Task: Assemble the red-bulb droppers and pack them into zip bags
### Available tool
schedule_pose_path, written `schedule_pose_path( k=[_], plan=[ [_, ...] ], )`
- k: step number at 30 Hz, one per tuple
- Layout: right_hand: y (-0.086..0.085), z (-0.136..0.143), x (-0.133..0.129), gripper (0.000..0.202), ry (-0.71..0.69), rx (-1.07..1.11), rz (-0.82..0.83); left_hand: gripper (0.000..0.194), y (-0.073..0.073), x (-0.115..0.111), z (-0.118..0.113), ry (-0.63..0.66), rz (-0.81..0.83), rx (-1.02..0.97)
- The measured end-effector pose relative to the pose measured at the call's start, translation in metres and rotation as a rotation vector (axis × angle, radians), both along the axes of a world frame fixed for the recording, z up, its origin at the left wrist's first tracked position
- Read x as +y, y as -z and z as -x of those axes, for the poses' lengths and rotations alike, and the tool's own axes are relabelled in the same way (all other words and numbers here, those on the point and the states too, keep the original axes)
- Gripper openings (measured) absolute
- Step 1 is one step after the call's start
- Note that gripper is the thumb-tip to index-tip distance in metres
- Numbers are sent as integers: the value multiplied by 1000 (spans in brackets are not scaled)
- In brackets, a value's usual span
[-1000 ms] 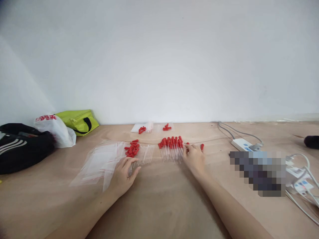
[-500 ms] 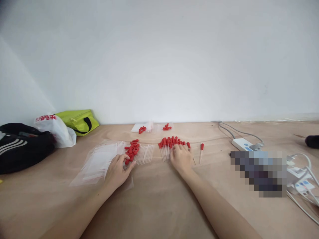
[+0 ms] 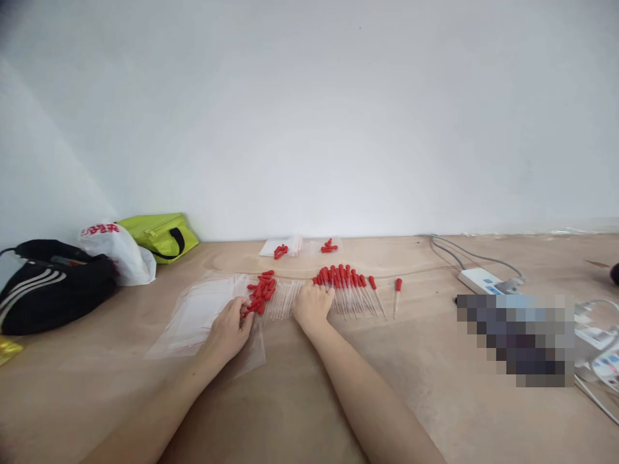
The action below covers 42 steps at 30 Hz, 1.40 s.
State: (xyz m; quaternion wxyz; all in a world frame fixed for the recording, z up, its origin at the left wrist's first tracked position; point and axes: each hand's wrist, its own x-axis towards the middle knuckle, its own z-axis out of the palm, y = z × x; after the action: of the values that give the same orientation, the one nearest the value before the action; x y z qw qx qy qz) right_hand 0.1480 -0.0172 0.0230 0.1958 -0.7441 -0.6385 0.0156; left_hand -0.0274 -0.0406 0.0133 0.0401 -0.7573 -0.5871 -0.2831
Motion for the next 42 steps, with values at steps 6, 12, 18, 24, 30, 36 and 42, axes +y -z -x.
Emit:
schedule_pose_path(
  k=[6,12,18,24,30,36,42],
  plan=[
    [3,2,-10,22,-40,-121,-45,17,-17,-10,-5,6,-95,118],
    [14,-14,-37,30,-204,-201,-267,27,-10,-21,-21,347,-157,-38],
    [28,-67,-74,35,-545,-87,-437,27,-3,-40,-44,486,93,-168],
    [24,-86,-90,23,-649,20,-411,16,-6,-47,-55,527,189,-187],
    [20,-78,-89,22,-690,48,-402,6,-6,-47,-57,514,189,-192],
    [19,-75,-90,22,-737,27,-407,5,-6,-48,-58,521,208,-252],
    [19,-76,-91,25,-716,79,-416,6,-2,-47,-58,513,180,-286]
  ],
)
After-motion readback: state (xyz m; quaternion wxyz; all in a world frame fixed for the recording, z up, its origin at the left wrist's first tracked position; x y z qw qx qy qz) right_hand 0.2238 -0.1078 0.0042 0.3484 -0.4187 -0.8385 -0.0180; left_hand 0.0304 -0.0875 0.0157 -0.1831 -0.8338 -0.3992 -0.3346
